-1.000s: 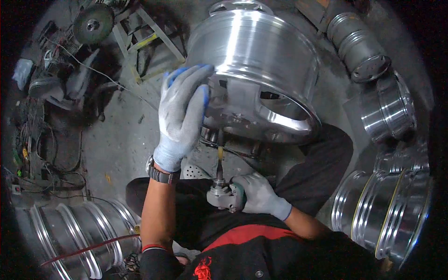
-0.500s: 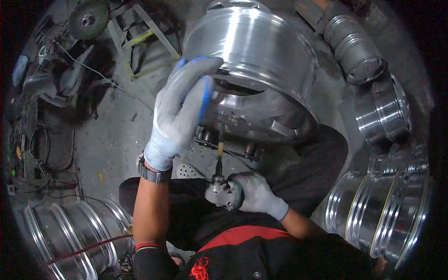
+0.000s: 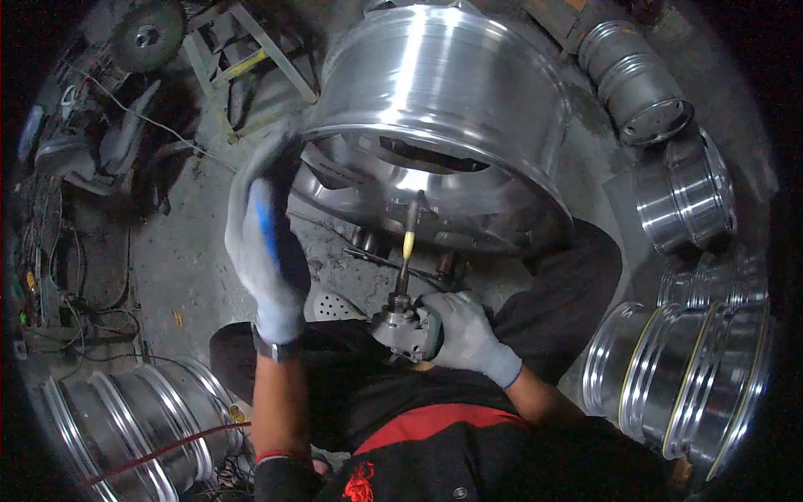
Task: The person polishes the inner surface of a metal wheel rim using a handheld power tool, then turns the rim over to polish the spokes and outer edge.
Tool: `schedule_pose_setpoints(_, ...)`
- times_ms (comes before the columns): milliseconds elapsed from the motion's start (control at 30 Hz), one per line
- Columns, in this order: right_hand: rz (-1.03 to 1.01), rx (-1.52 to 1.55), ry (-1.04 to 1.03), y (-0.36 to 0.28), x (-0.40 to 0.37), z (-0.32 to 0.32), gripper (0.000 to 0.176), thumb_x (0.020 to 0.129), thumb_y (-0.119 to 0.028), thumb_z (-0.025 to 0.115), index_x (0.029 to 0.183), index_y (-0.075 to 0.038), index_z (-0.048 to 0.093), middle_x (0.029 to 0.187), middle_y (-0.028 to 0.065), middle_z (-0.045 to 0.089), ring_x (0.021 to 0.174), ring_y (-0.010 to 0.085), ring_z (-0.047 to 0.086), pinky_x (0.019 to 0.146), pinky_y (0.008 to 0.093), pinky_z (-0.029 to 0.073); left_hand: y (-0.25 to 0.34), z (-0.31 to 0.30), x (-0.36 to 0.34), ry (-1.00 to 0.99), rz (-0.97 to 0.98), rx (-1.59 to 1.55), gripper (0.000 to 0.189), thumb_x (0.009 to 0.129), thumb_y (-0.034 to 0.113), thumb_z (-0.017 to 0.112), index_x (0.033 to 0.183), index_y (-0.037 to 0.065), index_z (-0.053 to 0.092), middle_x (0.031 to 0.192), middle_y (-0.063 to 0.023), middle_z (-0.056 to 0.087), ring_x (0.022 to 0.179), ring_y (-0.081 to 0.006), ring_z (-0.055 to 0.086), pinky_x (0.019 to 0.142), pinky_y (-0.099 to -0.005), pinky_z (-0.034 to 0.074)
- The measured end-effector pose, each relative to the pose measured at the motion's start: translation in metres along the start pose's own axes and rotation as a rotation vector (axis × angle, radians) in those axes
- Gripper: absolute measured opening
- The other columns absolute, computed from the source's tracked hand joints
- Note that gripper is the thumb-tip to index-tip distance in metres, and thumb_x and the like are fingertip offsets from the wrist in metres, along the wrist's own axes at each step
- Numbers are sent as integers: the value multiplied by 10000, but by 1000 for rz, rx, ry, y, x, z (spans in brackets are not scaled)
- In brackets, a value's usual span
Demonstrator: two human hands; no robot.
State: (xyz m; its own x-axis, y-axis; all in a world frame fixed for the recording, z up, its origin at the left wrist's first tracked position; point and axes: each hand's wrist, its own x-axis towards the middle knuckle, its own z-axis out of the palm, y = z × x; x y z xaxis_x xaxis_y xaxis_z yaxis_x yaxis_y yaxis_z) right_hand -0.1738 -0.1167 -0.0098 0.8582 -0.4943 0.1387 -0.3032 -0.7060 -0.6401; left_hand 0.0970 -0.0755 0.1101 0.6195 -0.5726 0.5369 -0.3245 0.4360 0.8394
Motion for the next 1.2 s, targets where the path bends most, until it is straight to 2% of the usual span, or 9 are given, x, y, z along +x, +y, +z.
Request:
schedule_pose_setpoints(33, -12, 8, 24, -2, 4, -5, 787, 599, -395, 945, 1229, -53, 622, 1066, 187, 698, 1004, 411, 682, 903, 520, 529, 0, -3, -19, 0, 5, 28, 648, 1101, 431, 402, 1519, -63, 438, 1525, -238, 514, 1401, -361, 523, 1180, -528, 407)
schedule_pose_setpoints(133, 26, 18, 40, -6, 10, -11, 760, 626, -363, 930, 1238, -46, 610, 1088, 198, 692, 1026, 417, 673, 921, 525, 519, -28, -12, -87, 54, -374, -102, 724, 1074, 495, 496, 1525, -66, 424, 1581, -232, 451, 1422, -376, 490, 1185, -563, 388)
schedule_pose_setpoints(167, 69, 17, 33, -6, 12, -12, 744, 640, -345, 922, 1242, -43, 606, 1110, 206, 689, 1045, 423, 667, 932, 528, 515, -42, -14, -119, 47, -454, -155, 602, 959, 90, 499, 1550, -8, 441, 1518, -189, 514, 1399, -323, 523, 1176, -505, 431)
schedule_pose_setpoints(200, 75, 15, 30, -7, 15, -16, 744, 640, -345, 922, 1242, -43, 606, 1110, 206, 689, 1045, 423, 667, 932, 528, 515, -23, -1, -131, -50, -565, -195, 785, 829, 45, 496, 1600, 14, 355, 1572, -177, 450, 1464, -322, 449, 1211, -513, 385)
schedule_pose_setpoints(267, 166, 9, -67, -8, 18, -21, 698, 734, -327, 836, 1320, -74, 554, 1231, 219, 656, 1197, 409, 625, 1018, 526, 493, -13, 12, -159, -243, -628, 21, 901, 788, 69, 590, 1629, 24, 267, 1571, -180, 438, 1481, -305, 414, 1234, -441, 332)
schedule_pose_setpoints(533, 195, -38, 3, 0, 18, -22, 614, 739, -333, 844, 1238, -54, 620, 1124, 194, 692, 1062, 427, 653, 940, 519, 509, -21, 30, -185, -239, -1000, -293, 673, 835, 74, 794, 1442, 24, 506, 1357, -100, 620, 1224, -186, 596, 1075, -366, 458)
schedule_pose_setpoints(1000, 46, 35, -5, -5, 43, -15, 703, 667, -350, 895, 1229, -56, 592, 1057, 201, 702, 1009, 419, 688, 883, 515, 536, -22, 23, -169, -72, -961, -248, 523, 789, 28, 803, 1282, 8, 632, 1148, -77, 723, 1051, -150, 684, 927, -315, 556)
schedule_pose_setpoints(1100, 82, 59, -53, -9, 40, -21, 699, 669, -349, 894, 1224, -53, 589, 1061, 207, 698, 1028, 427, 679, 890, 525, 530, -27, 20, -170, -140, -974, -300, 560, 768, 33, 826, 1288, 6, 621, 1168, -81, 716, 1050, -156, 688, 941, -322, 556)
schedule_pose_setpoints(1200, 162, 85, -22, -11, 30, -23, 692, 665, -349, 894, 1209, -52, 587, 1063, 216, 689, 1038, 437, 669, 887, 534, 524, -41, 20, -181, -358, -770, -8, 594, 746, 39, 844, 1293, 1, 612, 1152, -89, 721, 1052, -162, 693, 938, -328, 556)
